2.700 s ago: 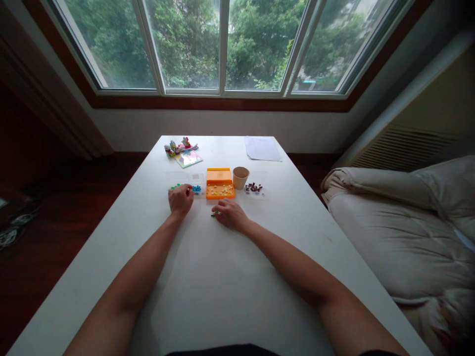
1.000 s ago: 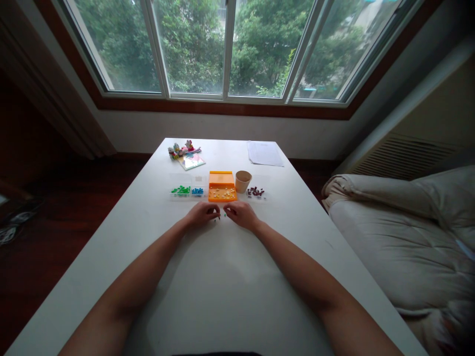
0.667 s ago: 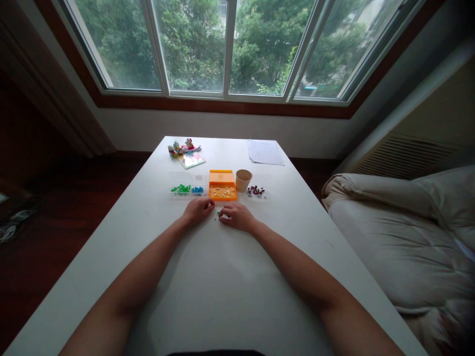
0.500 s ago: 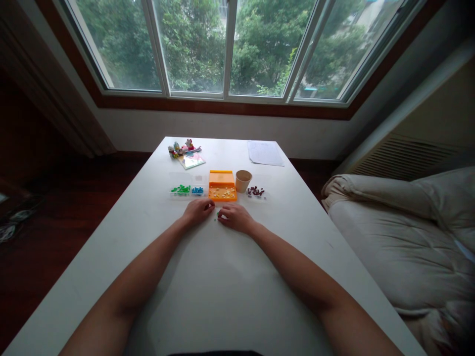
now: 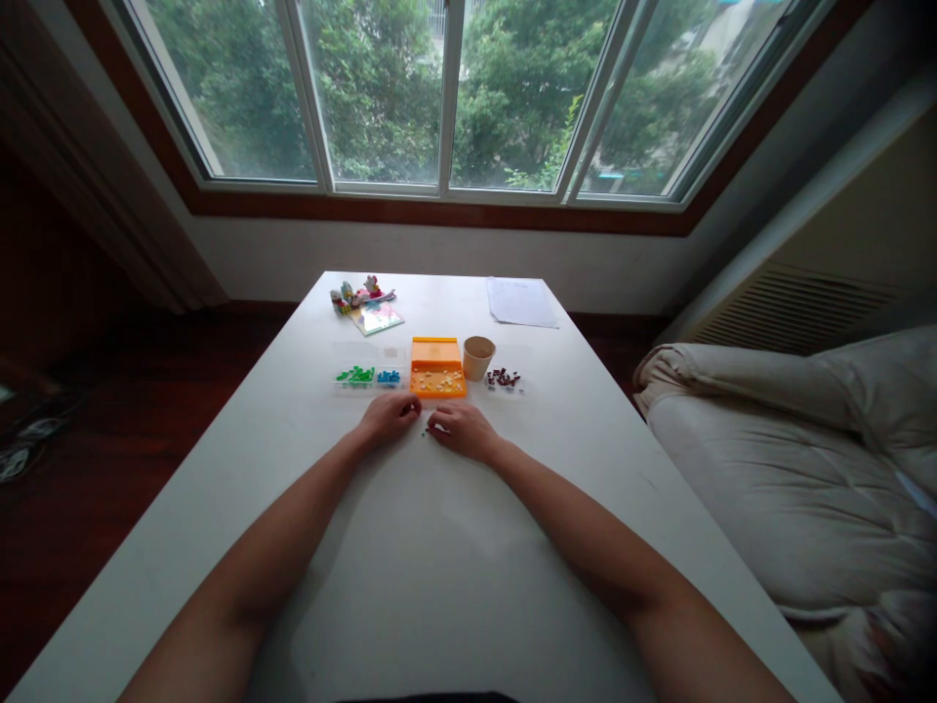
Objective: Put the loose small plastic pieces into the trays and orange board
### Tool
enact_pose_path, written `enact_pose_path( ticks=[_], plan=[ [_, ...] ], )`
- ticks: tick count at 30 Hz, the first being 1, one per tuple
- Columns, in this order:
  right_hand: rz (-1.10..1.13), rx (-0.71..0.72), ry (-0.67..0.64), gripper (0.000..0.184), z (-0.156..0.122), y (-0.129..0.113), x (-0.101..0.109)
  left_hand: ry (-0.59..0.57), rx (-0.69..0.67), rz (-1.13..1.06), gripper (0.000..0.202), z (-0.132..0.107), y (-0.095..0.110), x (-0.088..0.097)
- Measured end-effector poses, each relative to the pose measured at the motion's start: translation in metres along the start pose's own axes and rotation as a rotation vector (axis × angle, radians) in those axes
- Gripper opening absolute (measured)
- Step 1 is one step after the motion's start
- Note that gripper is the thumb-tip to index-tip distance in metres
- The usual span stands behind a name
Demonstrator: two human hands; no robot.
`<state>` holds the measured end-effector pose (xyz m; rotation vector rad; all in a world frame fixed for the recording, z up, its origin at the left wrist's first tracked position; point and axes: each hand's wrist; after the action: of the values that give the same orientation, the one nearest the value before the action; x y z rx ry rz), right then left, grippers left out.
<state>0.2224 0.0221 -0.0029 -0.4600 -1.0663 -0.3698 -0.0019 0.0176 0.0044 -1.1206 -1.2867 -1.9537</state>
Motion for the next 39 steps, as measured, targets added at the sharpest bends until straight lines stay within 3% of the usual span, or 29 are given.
enact_pose_path(
  ticks=[3,6,12,17,21,29,39],
  plan=[
    [0.020,0.016,-0.004,0.008,0.000,0.000,0.002,-0.018,-0.010,-0.023,0.017,0.000,0.000,0.002],
    [0.031,-0.038,0.073,0.011,-0.002,0.006,0.009,-0.084,-0.040,-0.067,0.018,0.000,0.000,0.006],
    [0.059,-0.365,0.445,0.015,-0.015,0.041,0.030,-0.292,-0.100,-0.133,0.015,-0.001,0.005,0.019],
    [0.052,-0.684,0.673,0.020,-0.022,0.069,0.040,-0.333,-0.148,-0.136,0.017,-0.001,0.012,0.024],
    [0.103,-0.787,0.681,0.025,-0.023,0.074,0.039,-0.348,-0.177,-0.132,0.015,-0.001,0.012,0.023],
    [0.134,-0.629,0.577,0.025,-0.018,0.059,0.027,-0.311,-0.225,-0.135,0.013,0.000,0.014,0.014],
    [0.169,-0.606,0.542,0.025,-0.018,0.054,0.026,-0.286,-0.201,-0.087,0.015,0.000,0.022,0.009]
  ],
)
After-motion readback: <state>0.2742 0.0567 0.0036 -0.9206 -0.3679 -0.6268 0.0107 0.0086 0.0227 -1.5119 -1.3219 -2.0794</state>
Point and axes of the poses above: each hand's wrist, its own z-axis towards the middle knuckle, its own x-axis out of the back of the hand, y = z × x
